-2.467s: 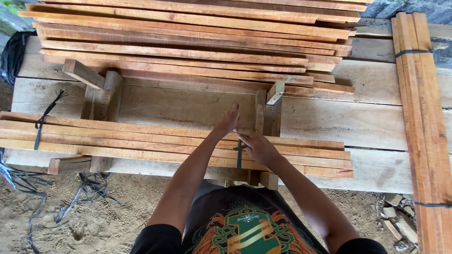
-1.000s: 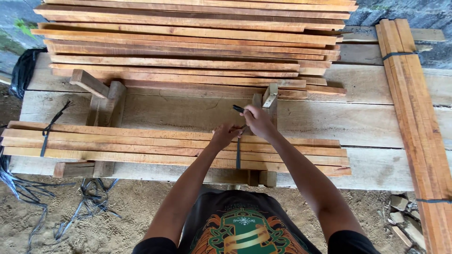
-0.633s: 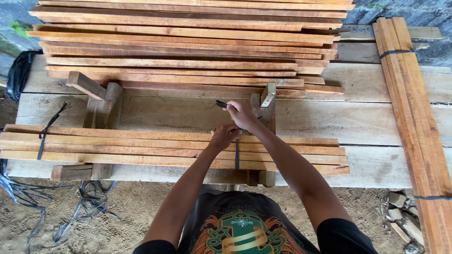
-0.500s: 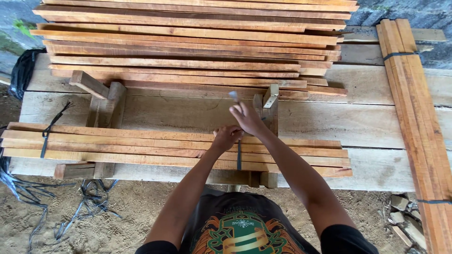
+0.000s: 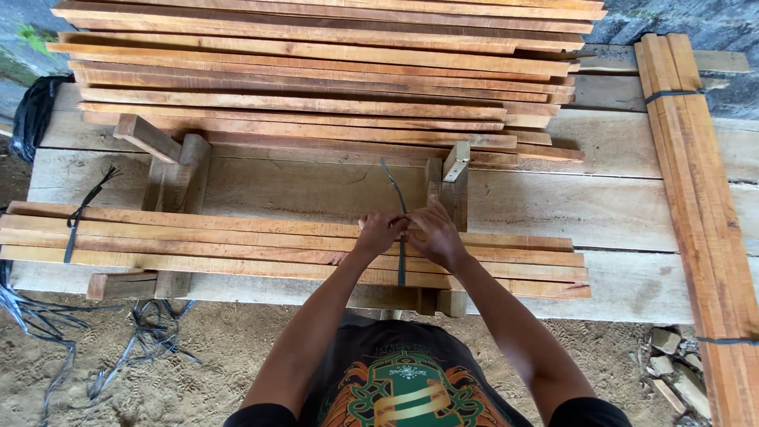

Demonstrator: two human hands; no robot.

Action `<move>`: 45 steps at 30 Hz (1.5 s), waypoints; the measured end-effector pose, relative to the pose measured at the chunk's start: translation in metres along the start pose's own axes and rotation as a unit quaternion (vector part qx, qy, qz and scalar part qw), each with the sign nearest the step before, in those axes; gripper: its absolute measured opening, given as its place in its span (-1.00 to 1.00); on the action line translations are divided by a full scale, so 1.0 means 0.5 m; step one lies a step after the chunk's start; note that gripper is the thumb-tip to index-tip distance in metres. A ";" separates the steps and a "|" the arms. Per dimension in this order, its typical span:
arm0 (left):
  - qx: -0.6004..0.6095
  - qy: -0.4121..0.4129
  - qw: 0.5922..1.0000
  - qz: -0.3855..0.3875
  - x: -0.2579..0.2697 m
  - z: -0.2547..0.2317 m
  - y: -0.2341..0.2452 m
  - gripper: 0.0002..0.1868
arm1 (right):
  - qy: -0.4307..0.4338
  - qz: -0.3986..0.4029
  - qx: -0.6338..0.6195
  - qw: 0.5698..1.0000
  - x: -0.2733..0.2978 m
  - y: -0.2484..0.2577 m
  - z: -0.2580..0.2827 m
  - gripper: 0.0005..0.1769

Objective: Bundling several thin wooden strips together using plastic ties.

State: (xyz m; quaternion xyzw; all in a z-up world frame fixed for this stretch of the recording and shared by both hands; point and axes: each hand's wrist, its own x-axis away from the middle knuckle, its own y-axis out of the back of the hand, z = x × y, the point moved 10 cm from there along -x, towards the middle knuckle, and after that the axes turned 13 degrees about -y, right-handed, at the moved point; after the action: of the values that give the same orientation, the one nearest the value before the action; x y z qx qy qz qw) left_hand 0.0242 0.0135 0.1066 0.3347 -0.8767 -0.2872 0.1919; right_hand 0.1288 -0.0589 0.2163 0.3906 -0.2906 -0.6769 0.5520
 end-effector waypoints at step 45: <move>-0.106 -0.109 0.980 -0.130 0.044 -0.071 0.080 -0.81 | -0.144 0.167 -0.071 0.973 -0.012 -0.051 -0.053 -0.66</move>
State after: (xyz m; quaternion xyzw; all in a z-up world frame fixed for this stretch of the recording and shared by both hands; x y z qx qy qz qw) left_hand 0.0083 0.0092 0.1620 0.3905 -0.8059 -0.4358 0.0900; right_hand 0.1383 -0.0466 0.1825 0.1943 -0.3795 -0.6430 0.6362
